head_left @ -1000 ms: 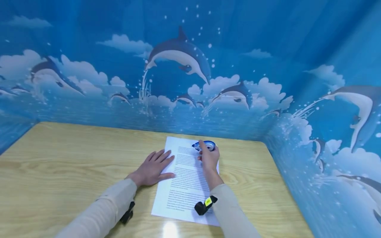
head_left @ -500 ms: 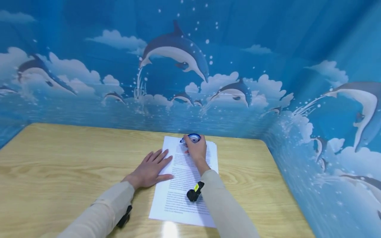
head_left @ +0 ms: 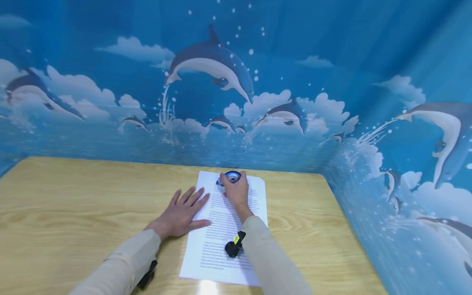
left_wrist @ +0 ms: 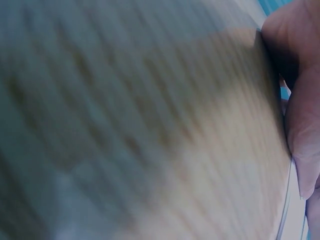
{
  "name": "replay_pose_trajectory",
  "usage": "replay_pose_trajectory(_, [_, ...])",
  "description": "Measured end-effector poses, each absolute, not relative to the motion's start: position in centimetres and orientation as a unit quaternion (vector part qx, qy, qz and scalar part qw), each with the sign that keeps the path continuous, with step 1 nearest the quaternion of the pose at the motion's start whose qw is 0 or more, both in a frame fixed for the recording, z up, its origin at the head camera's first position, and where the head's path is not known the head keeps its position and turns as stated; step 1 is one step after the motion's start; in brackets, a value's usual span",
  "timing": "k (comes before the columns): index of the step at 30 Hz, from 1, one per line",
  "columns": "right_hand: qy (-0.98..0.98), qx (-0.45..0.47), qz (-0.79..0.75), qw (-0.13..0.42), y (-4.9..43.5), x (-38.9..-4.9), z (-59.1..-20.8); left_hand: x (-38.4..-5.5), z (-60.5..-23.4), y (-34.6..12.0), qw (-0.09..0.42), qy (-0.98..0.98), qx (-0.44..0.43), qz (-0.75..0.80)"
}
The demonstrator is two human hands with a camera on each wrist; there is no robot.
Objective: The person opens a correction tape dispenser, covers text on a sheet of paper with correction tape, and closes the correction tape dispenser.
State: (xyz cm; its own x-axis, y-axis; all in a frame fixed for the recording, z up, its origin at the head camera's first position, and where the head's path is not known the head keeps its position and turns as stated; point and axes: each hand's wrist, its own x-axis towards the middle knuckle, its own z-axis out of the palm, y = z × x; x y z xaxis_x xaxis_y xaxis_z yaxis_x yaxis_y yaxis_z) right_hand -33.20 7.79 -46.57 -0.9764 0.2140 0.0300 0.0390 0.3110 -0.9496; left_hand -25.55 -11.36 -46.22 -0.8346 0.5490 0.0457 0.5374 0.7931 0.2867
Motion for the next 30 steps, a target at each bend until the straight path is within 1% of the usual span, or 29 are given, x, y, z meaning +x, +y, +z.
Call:
replay_pose_trajectory(7, [-0.813,-0.076,0.571,0.083,7.54,-33.20,-46.39,-25.50,-45.63,-11.45,0.024,0.949,0.286,0.128])
replay_pose_trajectory(16, [-0.830,-0.072,0.548,0.080,7.26,-33.26,-46.40,-25.62,-45.68,-11.49,0.029,0.951,0.282,0.121])
replay_pose_trajectory(25, [-0.846,-0.065,0.521,0.096,6.97,-33.27,-46.56,-25.60,-45.77,-11.54,0.033,0.952,0.280,0.120])
replay_pose_trajectory(30, [-0.851,-0.063,0.512,0.102,6.95,-33.20,-46.45,-25.57,-45.87,-11.42,0.027,0.951,0.284,0.118])
